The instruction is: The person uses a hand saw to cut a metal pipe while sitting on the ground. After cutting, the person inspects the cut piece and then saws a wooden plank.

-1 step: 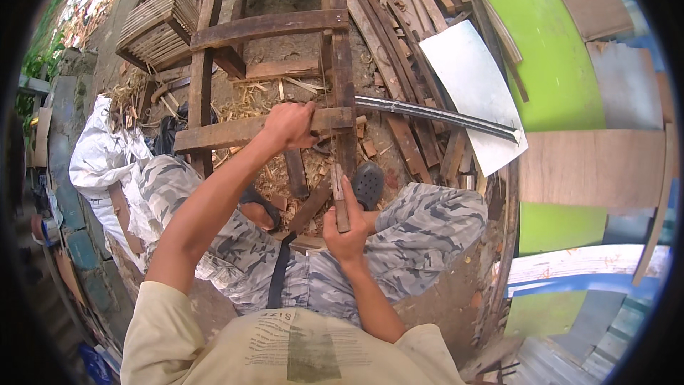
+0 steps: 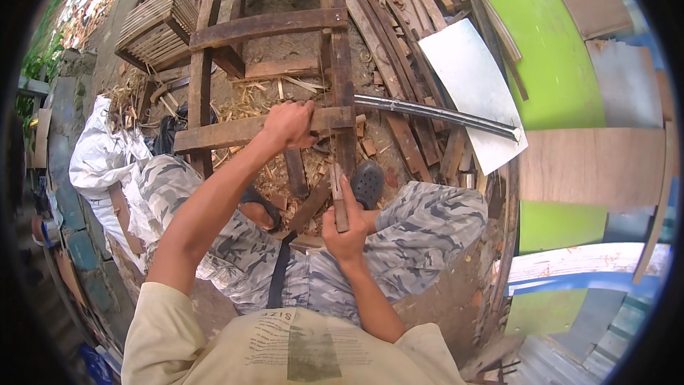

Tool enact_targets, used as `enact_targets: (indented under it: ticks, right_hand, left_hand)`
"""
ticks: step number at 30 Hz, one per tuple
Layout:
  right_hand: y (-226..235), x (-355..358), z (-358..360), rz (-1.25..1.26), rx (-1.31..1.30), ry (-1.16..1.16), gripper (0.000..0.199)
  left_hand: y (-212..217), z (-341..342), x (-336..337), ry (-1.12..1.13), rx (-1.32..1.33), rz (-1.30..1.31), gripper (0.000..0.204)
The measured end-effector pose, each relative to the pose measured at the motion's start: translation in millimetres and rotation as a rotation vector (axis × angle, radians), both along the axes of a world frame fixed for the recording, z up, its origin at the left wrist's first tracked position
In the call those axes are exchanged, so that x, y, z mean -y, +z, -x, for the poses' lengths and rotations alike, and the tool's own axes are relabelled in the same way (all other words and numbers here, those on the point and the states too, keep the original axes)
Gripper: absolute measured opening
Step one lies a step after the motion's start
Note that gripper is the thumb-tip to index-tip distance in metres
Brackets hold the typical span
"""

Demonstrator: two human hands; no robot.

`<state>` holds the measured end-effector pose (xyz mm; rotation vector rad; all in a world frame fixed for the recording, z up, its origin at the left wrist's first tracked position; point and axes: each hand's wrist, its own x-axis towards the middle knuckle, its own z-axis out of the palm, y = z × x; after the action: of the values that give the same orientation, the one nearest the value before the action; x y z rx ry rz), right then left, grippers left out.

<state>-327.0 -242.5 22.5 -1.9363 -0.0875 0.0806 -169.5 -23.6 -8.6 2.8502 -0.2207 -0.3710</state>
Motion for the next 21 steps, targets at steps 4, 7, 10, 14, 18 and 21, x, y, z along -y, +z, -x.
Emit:
enact_targets:
  ticks: [4, 7, 10, 14, 18, 21]
  right_hand:
    - [8, 1, 6, 0.063, 0.043, -0.014, 0.060]
    - [23, 4, 11, 0.071, 0.118, -0.022, 0.059]
    - [31, 21, 52, 0.100, 0.075, -0.032, 0.058]
    - [30, 33, 79, 0.134, 0.062, -0.021, 0.060]
    - [20, 30, 72, 0.129, 0.064, -0.039, 0.057]
    - [19, 27, 59, 0.099, 0.040, -0.059, 0.055]
  left_hand:
    - [3, -1, 2, 0.020, -0.111, -0.018, 0.059]
    - [3, -6, -1, 0.036, -0.097, -0.030, 0.058]
    - [-2, -7, 1, 0.036, -0.077, -0.025, 0.057]
    - [-1, -6, 0, 0.030, -0.087, -0.009, 0.055]
    - [3, 4, 2, 0.016, -0.012, -0.002, 0.060]
    - [12, 7, 0, 0.002, -0.004, 0.067, 0.066]
